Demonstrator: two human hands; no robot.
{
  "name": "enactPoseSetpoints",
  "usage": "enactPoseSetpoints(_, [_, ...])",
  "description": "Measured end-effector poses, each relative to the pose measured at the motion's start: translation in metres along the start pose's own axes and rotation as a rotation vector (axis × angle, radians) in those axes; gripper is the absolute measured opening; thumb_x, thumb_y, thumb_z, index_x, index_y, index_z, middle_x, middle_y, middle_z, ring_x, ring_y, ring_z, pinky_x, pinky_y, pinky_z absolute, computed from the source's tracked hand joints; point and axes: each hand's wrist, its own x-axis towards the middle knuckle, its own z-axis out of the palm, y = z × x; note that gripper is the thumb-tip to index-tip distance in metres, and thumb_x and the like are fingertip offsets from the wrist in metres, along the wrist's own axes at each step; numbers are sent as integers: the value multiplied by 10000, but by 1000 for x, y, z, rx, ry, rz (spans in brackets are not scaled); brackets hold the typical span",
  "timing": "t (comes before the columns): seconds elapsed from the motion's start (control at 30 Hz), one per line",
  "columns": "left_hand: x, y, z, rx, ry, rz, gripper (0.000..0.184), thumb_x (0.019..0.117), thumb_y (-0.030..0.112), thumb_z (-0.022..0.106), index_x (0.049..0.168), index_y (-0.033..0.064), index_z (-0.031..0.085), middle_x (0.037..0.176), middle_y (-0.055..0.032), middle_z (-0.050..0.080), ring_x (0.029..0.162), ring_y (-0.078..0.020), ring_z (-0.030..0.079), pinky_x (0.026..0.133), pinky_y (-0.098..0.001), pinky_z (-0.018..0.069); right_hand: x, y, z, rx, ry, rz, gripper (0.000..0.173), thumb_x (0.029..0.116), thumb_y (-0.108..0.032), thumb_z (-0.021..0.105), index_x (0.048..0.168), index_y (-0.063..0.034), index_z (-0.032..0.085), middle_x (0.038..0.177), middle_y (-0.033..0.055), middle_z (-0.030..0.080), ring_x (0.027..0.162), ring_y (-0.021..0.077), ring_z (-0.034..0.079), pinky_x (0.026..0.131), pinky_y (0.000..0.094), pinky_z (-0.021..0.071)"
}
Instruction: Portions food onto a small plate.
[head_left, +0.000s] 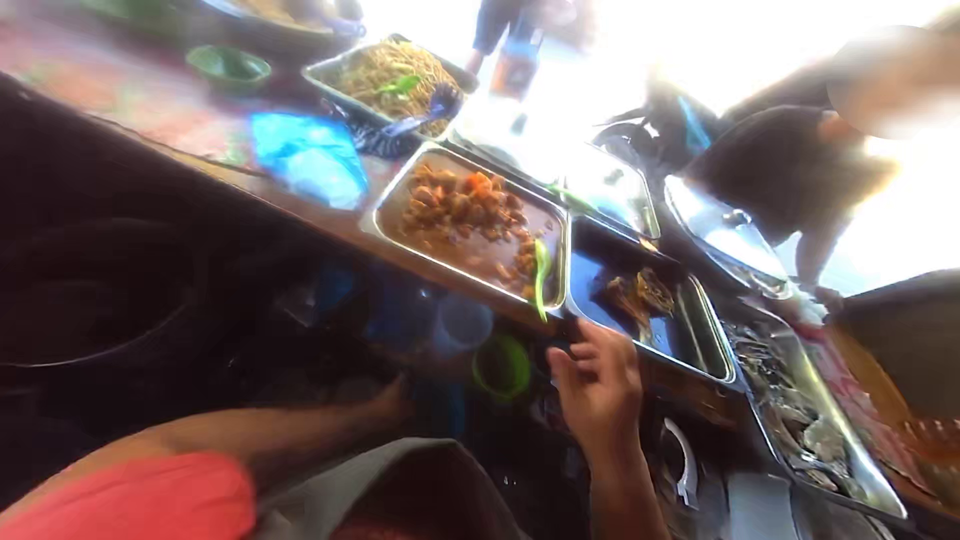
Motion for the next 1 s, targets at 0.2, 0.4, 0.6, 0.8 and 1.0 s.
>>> enactPoseSetpoints(0.2, [-91,33,-79,-445,152,-61,441,941,49,563,1381,42,525,1139,-113,684,901,-183,699,757,-366,607,76,-37,11,-346,-456,66,229,988,-116,648,1148,31,722,1150,246,677,1014,369,707,879,496,600])
enactPoseSetpoints(0.4, [-124,96,-94,-581,39,276,411,933,84,565,1343,78,550,1104,-43,722,908,-133,728,754,-292,628,152,-24,-10,-602,-749,332,374,944,18,590,1306,-27,672,1258,281,657,1202,485,613,985,687,479])
enactPoseSetpoints(0.6, [-126,137,-93,-592,90,424,418,929,93,586,1346,131,591,1068,-85,728,885,-139,723,766,-275,613,181,3,-2,-568,-591,467,196,968,-170,623,1049,-66,768,1086,239,716,1073,453,660,855,688,492])
enactPoseSetpoints(0.8, [-115,172,-97,-610,206,470,393,966,75,531,1355,118,568,1076,-85,712,833,-129,711,710,-268,608,173,65,26,-94,-497,714,260,890,-244,829,1043,-44,766,1004,186,723,924,330,662,845,569,517])
enactPoseSetpoints(1.0, [-99,196,-105,-585,262,592,391,967,107,506,1352,127,568,1100,-54,716,866,-113,720,726,-271,616,180,73,31,-77,-492,534,224,882,-267,835,996,-81,784,938,138,743,850,303,678,773,569,528])
